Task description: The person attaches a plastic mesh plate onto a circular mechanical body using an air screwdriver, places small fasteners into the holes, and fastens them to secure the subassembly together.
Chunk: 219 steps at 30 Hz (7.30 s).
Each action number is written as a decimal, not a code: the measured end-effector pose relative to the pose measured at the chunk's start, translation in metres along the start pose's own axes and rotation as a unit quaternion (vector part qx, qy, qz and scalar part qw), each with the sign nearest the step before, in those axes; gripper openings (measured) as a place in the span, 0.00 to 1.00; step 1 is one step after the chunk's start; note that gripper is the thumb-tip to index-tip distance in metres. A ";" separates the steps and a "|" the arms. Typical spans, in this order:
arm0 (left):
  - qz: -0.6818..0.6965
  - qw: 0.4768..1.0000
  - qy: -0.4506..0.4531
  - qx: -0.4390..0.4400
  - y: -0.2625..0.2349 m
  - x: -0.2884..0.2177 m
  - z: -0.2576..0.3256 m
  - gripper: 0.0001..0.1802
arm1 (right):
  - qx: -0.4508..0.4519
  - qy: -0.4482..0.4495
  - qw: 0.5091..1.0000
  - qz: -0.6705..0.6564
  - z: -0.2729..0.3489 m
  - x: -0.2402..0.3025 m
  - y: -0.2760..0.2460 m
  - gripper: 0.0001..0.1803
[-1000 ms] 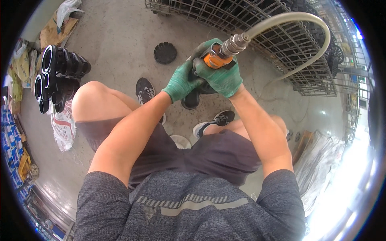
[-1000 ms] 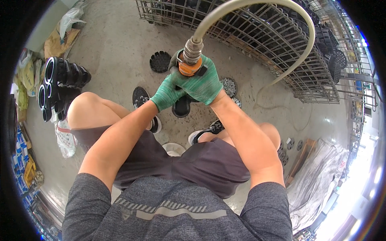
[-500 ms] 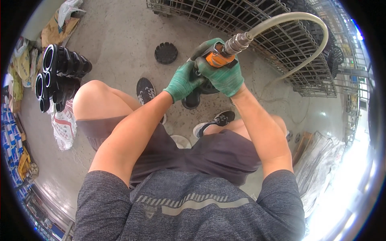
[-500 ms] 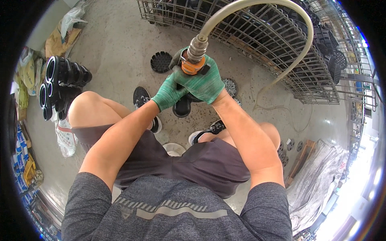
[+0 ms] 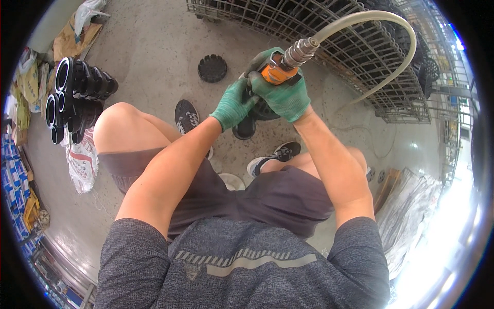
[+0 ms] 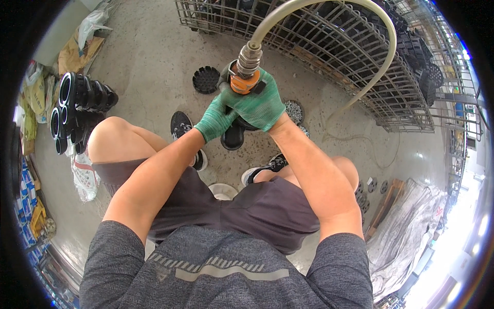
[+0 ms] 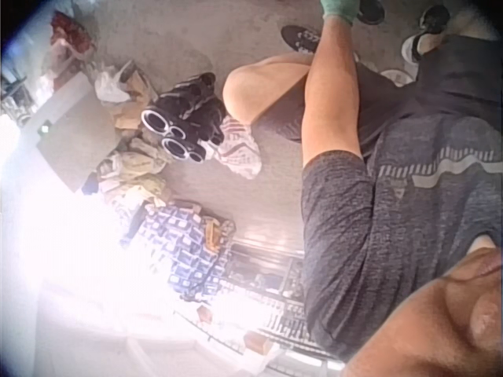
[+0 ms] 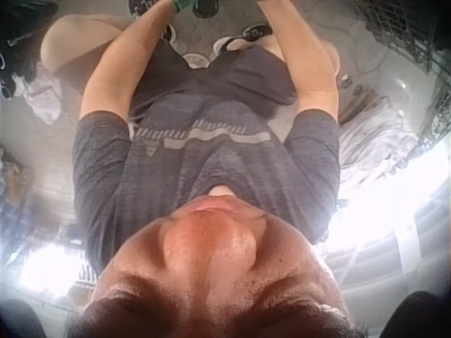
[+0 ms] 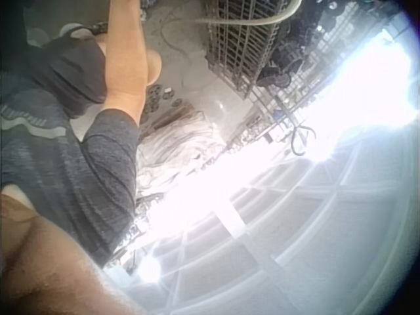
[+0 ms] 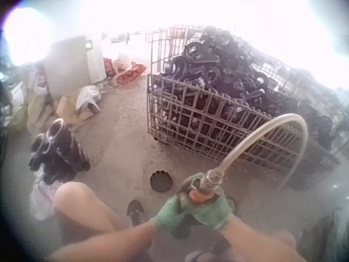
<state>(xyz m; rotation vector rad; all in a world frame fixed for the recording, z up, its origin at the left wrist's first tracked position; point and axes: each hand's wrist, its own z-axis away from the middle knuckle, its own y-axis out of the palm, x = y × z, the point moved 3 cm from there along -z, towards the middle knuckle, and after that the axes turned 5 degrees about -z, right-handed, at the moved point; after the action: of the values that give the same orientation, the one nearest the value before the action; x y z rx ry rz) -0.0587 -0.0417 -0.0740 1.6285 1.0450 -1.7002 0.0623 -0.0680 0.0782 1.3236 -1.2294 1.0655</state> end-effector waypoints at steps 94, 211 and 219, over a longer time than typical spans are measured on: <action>-0.034 0.998 -0.048 0.035 0.000 0.016 0.006 0.23 | 0.032 -0.014 0.999 0.010 -0.004 0.001 0.000 0.15; -0.058 0.997 -0.049 0.016 -0.002 0.005 0.010 0.23 | -0.065 0.006 0.998 -0.024 0.053 0.023 -0.049 0.14; -0.049 0.998 -0.031 0.012 0.001 0.004 0.010 0.23 | -0.093 -0.107 0.988 -0.054 0.012 0.024 -0.026 0.12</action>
<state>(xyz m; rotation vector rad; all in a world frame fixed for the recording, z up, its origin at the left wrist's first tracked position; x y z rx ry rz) -0.0636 -0.0496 -0.0786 1.5504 1.0949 -1.8226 0.0902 -0.0826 0.0978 1.3667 -1.3639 0.7277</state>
